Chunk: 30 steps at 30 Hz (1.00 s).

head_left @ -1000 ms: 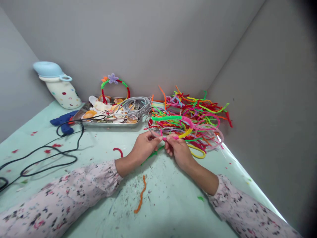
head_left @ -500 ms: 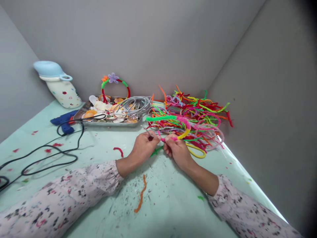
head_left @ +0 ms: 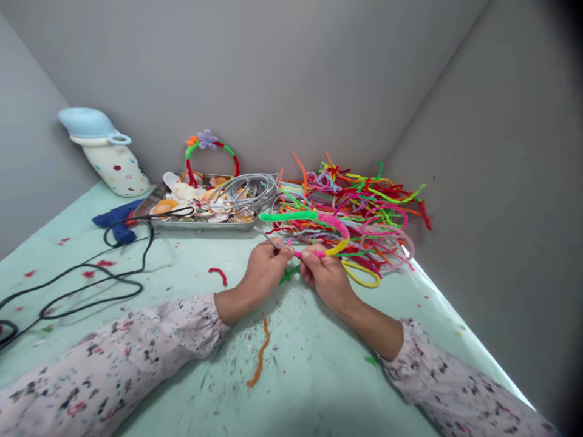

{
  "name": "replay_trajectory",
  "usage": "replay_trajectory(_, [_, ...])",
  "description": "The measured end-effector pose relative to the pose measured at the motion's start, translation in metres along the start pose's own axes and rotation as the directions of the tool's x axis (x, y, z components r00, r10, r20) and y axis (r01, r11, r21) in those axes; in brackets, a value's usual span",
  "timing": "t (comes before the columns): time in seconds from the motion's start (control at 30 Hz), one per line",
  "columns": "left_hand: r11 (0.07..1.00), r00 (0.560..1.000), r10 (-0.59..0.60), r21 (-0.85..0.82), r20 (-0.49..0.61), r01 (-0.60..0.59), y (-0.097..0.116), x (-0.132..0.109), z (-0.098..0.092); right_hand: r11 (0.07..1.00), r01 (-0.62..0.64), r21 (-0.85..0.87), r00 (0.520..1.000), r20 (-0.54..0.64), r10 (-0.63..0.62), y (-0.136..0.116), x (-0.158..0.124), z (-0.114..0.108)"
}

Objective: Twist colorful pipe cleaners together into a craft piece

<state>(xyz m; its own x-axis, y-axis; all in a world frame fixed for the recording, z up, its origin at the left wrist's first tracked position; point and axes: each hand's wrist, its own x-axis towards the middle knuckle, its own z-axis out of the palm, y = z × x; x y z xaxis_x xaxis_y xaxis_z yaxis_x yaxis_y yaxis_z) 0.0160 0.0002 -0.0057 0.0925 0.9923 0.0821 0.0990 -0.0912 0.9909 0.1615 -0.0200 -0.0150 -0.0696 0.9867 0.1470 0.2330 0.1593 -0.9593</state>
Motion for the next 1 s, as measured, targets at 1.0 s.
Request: replay_trajectory(1.0, [0.997, 0.996, -0.005, 0.072, 0.090, -0.002, 0.006, -0.002, 0.000, 0.983, -0.077, 0.167, 0.997, -0.010, 0.080, -0.009, -0.004, 0.008])
